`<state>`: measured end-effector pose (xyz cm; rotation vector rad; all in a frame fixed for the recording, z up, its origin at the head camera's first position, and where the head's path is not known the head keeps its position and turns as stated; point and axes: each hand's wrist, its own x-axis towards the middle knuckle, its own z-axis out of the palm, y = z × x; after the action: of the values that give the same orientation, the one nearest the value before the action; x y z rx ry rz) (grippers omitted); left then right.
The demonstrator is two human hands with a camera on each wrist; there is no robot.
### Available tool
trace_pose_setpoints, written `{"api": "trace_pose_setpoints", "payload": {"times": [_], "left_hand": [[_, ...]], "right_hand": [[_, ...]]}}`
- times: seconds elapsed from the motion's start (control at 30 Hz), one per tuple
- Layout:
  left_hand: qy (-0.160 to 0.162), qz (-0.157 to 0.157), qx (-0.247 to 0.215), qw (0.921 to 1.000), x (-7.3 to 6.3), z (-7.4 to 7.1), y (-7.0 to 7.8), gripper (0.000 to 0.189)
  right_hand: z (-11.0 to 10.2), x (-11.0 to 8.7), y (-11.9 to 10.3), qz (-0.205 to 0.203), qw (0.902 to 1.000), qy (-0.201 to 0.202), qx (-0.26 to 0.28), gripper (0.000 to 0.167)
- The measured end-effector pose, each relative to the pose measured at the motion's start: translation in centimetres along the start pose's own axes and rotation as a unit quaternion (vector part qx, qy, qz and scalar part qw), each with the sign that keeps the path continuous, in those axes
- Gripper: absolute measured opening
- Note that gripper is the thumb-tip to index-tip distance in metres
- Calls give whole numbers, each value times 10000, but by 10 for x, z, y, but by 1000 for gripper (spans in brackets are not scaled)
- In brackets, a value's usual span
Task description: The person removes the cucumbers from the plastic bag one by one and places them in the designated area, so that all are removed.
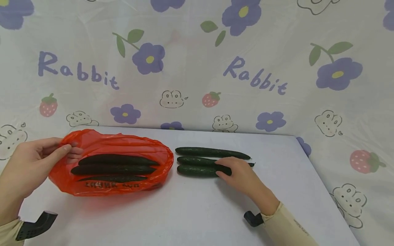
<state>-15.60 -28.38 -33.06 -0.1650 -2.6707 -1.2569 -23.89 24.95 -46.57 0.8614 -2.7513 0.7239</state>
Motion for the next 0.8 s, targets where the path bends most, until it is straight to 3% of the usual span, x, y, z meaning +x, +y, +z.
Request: {"api": "trace_pose_setpoints", "payload": {"times": [0.27, 0.8], "left_hand": [[-32, -22, 30, 10000, 2, 2, 2, 30], [-95, -125, -60, 9999, 3, 4, 4, 31]], "right_hand": [[-4, 15, -13, -418, 9979, 458, 164, 40], [9, 63, -55, -731, 9956, 120, 572, 40]]}}
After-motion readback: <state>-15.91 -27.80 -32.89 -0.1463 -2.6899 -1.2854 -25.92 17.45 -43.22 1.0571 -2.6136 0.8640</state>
